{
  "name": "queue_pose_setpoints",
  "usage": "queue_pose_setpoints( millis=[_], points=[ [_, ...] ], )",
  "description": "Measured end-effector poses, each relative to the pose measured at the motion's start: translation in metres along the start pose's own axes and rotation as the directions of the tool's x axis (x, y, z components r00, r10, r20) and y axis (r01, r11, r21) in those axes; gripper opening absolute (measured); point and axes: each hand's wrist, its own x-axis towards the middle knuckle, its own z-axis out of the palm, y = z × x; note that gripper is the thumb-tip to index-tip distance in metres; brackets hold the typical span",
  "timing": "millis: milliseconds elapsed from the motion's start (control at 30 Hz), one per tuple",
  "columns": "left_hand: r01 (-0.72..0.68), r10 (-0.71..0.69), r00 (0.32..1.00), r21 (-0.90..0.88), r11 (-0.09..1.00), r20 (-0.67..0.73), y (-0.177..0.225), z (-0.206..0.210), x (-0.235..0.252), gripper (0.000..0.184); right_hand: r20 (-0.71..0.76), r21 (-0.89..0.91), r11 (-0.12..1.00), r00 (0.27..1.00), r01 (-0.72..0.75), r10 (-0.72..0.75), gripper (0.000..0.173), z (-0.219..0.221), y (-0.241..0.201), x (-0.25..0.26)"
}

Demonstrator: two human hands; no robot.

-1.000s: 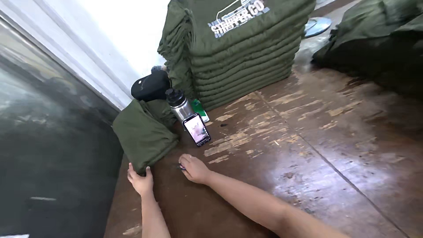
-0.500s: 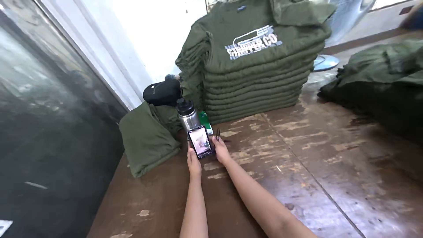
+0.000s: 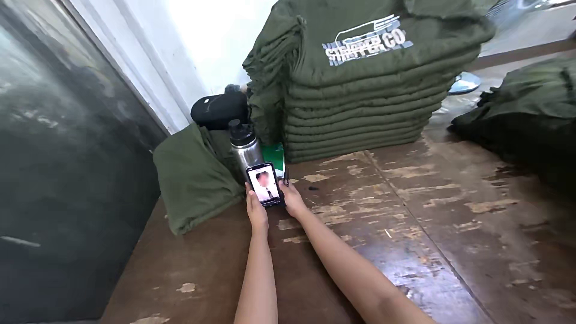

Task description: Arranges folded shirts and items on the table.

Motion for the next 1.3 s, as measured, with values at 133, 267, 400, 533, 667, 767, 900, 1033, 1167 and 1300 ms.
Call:
queue_pose_setpoints(
  millis=[133,267,400,533,667,767,900,1033,1167,1300],
  points=[
    [-0.004,0.003,0.998,-0.016,1.000,-0.066,0.003,0.002,-0.006,0.052,0.004,-0.034,0.999,1.000,0.001,-0.001,0.043,0.000,0.002,-0.003],
    [0.013,-0.009,0.992,0.030,0.999,-0.123,0.009,0.001,-0.012,0.051,0.019,-0.034,0.999,1.000,0.003,-0.003,0.045,0.005,0.005,-0.003],
    [0.031,-0.032,0.984,-0.008,0.999,-0.178,0.013,-0.002,-0.015,0.050,0.035,-0.027,0.998,0.998,0.058,-0.058,0.042,0.012,0.012,0.002],
    [0.047,-0.054,0.982,-0.043,0.998,-0.180,0.018,-0.004,-0.015,0.050,0.051,-0.026,0.999,0.998,0.036,-0.035,0.043,0.014,0.010,0.002],
    [0.047,-0.054,0.968,-0.034,0.998,-0.244,0.019,-0.005,-0.017,0.050,0.106,-0.037,0.999,0.994,0.033,-0.028,0.042,0.018,0.008,0.005],
    [0.044,-0.044,0.968,-0.006,0.999,-0.246,0.019,-0.006,-0.015,0.051,0.092,-0.024,1.000,0.996,0.000,0.002,0.041,0.019,0.009,0.010],
    [0.039,-0.043,0.965,-0.017,0.999,-0.260,0.017,-0.004,-0.014,0.049,0.062,-0.223,0.963,0.988,0.149,-0.138,0.043,0.007,0.005,0.017],
    [0.055,-0.057,0.966,-0.015,0.998,-0.252,0.016,-0.005,-0.015,0.050,0.217,-0.662,0.678,0.948,0.319,-0.233,0.042,-0.014,-0.001,0.042],
    [0.059,-0.066,0.961,-0.034,0.998,-0.269,0.018,-0.003,-0.014,0.048,0.265,-0.832,0.476,0.958,0.286,-0.111,0.035,-0.014,-0.009,0.051],
    [0.050,-0.064,0.961,-0.056,0.997,-0.269,0.017,-0.004,-0.015,0.048,0.119,-0.898,0.422,0.992,0.123,-0.037,0.039,-0.021,-0.023,0.048]
  ],
)
